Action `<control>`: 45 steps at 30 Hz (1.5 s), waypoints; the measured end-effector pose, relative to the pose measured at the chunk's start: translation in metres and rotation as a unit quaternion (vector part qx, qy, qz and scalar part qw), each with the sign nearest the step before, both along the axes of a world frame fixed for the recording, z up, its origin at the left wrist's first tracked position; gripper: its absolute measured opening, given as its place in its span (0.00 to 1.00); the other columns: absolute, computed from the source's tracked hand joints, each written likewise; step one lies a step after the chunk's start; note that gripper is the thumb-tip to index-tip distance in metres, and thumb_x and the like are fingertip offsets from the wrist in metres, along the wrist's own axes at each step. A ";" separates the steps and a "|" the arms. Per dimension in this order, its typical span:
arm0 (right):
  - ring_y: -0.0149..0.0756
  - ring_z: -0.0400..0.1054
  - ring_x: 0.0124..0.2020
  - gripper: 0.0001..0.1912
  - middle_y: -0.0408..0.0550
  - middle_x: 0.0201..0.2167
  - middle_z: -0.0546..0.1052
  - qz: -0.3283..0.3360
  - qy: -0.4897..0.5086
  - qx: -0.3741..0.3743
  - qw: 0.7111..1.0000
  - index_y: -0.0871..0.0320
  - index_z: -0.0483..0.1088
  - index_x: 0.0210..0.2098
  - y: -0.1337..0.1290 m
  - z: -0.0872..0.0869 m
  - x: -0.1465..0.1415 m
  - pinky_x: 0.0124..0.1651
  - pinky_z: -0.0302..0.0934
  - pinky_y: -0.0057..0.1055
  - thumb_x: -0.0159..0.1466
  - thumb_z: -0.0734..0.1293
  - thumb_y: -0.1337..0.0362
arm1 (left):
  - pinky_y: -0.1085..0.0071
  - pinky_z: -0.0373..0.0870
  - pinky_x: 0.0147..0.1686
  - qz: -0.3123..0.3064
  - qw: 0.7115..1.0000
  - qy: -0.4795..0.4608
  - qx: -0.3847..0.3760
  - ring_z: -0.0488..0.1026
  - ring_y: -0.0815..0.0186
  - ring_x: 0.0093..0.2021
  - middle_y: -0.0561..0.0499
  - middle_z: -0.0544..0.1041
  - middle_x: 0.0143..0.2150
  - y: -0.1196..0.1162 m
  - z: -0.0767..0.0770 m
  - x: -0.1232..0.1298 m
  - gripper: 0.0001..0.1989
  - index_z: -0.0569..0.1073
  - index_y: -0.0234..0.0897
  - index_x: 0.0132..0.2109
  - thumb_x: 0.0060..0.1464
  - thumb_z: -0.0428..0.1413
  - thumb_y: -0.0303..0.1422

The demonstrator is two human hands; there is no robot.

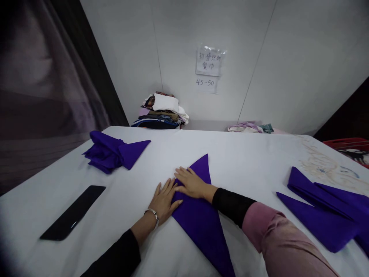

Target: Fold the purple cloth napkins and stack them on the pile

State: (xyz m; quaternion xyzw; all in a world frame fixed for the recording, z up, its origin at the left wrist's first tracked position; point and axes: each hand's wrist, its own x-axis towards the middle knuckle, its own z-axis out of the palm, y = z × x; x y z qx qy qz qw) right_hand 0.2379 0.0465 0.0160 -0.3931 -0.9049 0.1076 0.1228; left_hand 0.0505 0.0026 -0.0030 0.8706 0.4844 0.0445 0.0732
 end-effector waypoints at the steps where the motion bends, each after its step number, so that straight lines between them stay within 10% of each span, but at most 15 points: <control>1: 0.41 0.36 0.66 0.37 0.56 0.65 0.48 0.018 -0.006 -0.015 1.000 0.62 0.46 0.64 -0.005 -0.002 -0.004 0.64 0.32 0.44 0.65 0.51 0.44 | 0.46 0.39 0.62 0.000 1.000 0.003 -0.002 0.41 0.54 0.67 0.41 0.49 0.67 0.000 0.000 0.000 0.33 0.53 0.31 0.63 0.58 0.42 0.48; 23: 0.43 0.34 0.66 0.39 0.51 0.66 0.44 -0.226 -0.075 -0.072 0.969 0.58 0.45 0.65 0.084 -0.022 0.094 0.63 0.29 0.49 0.63 0.45 0.40 | 0.46 0.41 0.61 -0.006 1.000 0.011 0.003 0.44 0.54 0.66 0.44 0.48 0.67 0.003 -0.006 -0.003 0.34 0.51 0.35 0.64 0.58 0.37 0.51; 30: 0.44 0.36 0.66 0.37 0.56 0.66 0.44 -0.293 -0.047 -0.080 0.952 0.60 0.41 0.66 0.091 -0.005 0.103 0.62 0.36 0.49 0.65 0.39 0.44 | 0.46 0.41 0.61 -0.008 1.000 0.003 0.005 0.44 0.54 0.66 0.44 0.49 0.67 0.001 -0.004 -0.003 0.33 0.51 0.37 0.64 0.59 0.38 0.51; 38: 0.42 0.35 0.66 0.38 0.54 0.66 0.46 -0.042 -0.036 -0.040 0.998 0.59 0.45 0.65 0.005 -0.003 0.039 0.64 0.27 0.45 0.64 0.49 0.42 | 0.46 0.40 0.61 -0.003 1.000 -0.003 -0.002 0.43 0.54 0.66 0.43 0.49 0.67 0.000 0.000 -0.001 0.32 0.52 0.35 0.64 0.58 0.40 0.49; 45: 0.44 0.37 0.66 0.39 0.56 0.65 0.47 -0.065 -0.066 -0.056 0.994 0.60 0.46 0.64 0.014 -0.009 0.040 0.64 0.30 0.47 0.63 0.48 0.41 | 0.47 0.39 0.62 0.003 1.000 0.003 -0.007 0.43 0.54 0.66 0.44 0.48 0.67 0.000 0.001 0.000 0.33 0.52 0.33 0.64 0.58 0.40 0.49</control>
